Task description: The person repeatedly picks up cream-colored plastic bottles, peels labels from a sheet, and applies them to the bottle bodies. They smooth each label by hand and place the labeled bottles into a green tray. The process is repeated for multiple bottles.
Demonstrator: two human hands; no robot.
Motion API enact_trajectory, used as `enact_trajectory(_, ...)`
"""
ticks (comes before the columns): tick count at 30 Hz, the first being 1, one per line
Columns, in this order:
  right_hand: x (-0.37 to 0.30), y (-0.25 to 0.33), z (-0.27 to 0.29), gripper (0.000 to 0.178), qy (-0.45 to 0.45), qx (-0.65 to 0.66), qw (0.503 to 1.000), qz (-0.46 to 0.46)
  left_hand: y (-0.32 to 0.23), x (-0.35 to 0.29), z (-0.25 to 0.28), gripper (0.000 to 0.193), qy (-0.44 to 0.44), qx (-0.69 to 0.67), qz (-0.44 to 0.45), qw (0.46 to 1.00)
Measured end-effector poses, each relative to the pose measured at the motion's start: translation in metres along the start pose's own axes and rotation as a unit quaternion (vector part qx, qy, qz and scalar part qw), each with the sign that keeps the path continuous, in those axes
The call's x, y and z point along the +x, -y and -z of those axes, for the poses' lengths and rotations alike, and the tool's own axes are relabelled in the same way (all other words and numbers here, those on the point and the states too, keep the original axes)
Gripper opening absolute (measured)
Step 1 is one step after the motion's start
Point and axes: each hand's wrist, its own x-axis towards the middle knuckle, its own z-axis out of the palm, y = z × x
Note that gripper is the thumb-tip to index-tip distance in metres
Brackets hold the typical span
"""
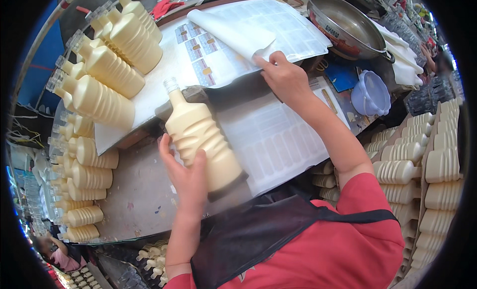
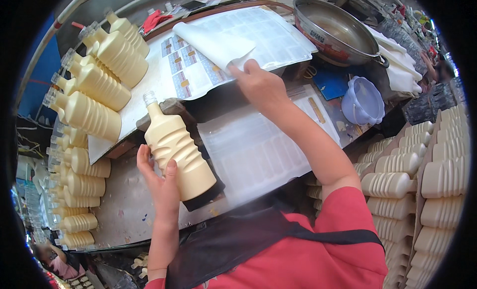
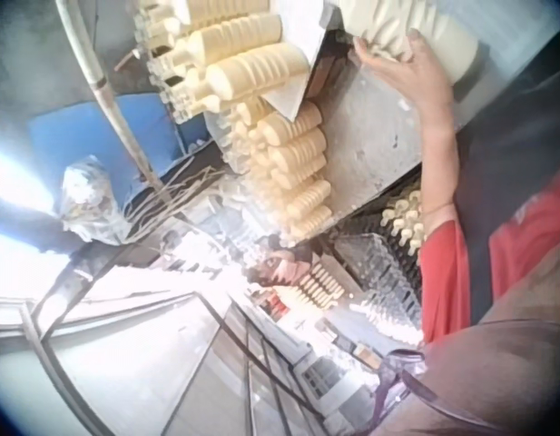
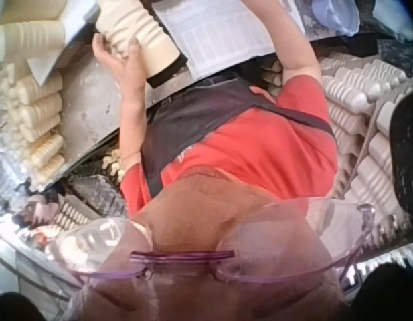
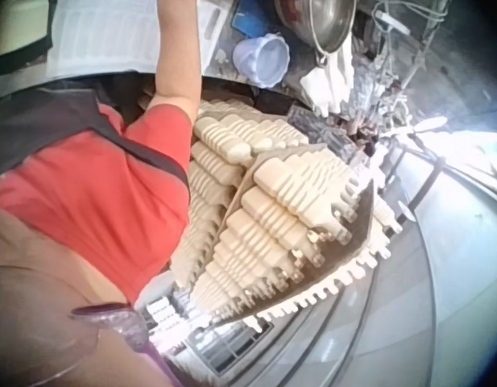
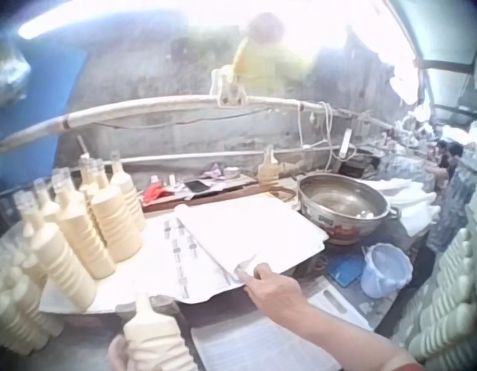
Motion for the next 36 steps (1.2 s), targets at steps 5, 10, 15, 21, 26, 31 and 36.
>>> enact_trajectory(5,-0.004,-0.023,-0.010,0.019,-0.028,-0.011,0.999,0.028,-0.030,0.000,-0.001,0.059,0.008,0.025,-0.174,0.984)
enact_trajectory(10,-0.007,-0.024,0.005,0.016,-0.028,0.124,0.991,-0.046,-0.061,0.003,-0.021,0.035,0.229,-0.193,-0.063,0.952)
enact_trajectory(15,-0.010,0.003,0.046,0.016,0.036,0.260,0.961,-0.092,-0.082,0.029,-0.062,0.040,0.304,-0.407,0.276,0.816)
enact_trajectory(21,-0.015,0.058,0.106,0.029,0.119,0.300,0.946,0.043,-0.074,0.043,-0.063,0.025,0.244,-0.475,0.295,0.792)
enact_trajectory(26,0.002,0.075,0.090,0.032,0.067,0.341,0.934,0.086,-0.072,0.041,-0.019,0.018,0.110,-0.367,0.163,0.909)
enact_trajectory(31,0.036,0.108,0.046,0.024,0.053,0.340,0.928,0.143,-0.029,0.057,0.018,0.016,-0.020,-0.254,0.071,0.964)
enact_trajectory(36,0.049,0.118,0.015,0.019,0.121,0.330,0.923,0.156,0.020,0.057,0.024,0.020,-0.018,-0.281,0.152,0.948)
